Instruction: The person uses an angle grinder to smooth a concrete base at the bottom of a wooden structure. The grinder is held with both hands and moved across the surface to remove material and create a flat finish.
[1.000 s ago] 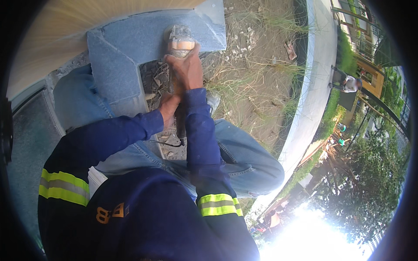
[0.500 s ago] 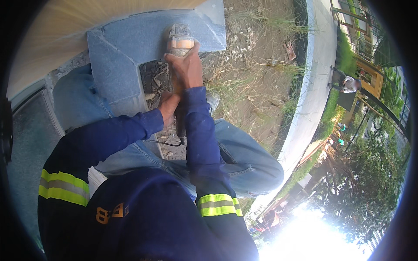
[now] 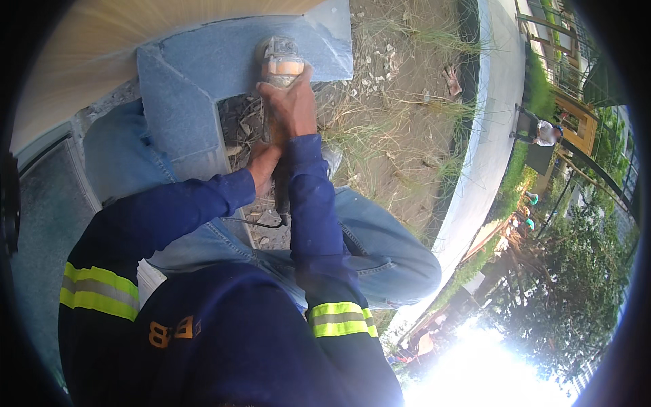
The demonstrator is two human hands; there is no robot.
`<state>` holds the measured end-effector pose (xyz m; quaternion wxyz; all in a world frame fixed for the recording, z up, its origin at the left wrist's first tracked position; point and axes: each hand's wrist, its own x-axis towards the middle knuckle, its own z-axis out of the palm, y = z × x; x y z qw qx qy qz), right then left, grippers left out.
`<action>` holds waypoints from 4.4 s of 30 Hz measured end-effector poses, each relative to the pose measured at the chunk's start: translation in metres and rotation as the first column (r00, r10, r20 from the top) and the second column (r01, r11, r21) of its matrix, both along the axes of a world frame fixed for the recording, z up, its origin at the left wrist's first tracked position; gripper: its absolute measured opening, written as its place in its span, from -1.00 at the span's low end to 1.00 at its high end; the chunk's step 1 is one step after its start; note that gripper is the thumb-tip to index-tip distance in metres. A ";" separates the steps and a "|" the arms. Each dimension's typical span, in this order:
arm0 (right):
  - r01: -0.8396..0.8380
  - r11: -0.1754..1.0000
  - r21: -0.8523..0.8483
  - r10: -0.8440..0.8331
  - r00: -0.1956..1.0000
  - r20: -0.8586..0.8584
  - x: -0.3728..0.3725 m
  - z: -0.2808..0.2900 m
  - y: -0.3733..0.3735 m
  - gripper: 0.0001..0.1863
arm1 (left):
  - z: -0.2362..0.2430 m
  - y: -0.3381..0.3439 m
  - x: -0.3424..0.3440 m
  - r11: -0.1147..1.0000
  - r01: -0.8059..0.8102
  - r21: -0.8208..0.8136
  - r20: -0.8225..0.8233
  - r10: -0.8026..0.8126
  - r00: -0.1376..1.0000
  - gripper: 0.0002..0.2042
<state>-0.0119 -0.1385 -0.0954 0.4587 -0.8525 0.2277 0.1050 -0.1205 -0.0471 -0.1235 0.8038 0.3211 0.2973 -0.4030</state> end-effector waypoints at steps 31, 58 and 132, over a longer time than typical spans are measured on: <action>-0.027 0.998 -0.063 0.024 0.999 -0.039 -0.010 0.008 0.007 -0.10 | -0.003 0.010 -0.013 0.999 0.051 0.015 0.050 -0.052 0.997 -0.72; -0.023 0.983 -0.183 0.009 0.997 -0.076 -0.034 0.006 0.013 0.00 | -0.010 0.019 -0.029 1.000 0.015 -0.027 -0.017 -0.016 1.000 -0.61; 0.202 0.965 -0.169 -0.221 0.970 -0.101 -0.072 0.017 -0.022 -0.09 | 0.020 -0.003 -0.043 0.975 0.196 -0.105 -0.001 -0.197 0.980 -0.42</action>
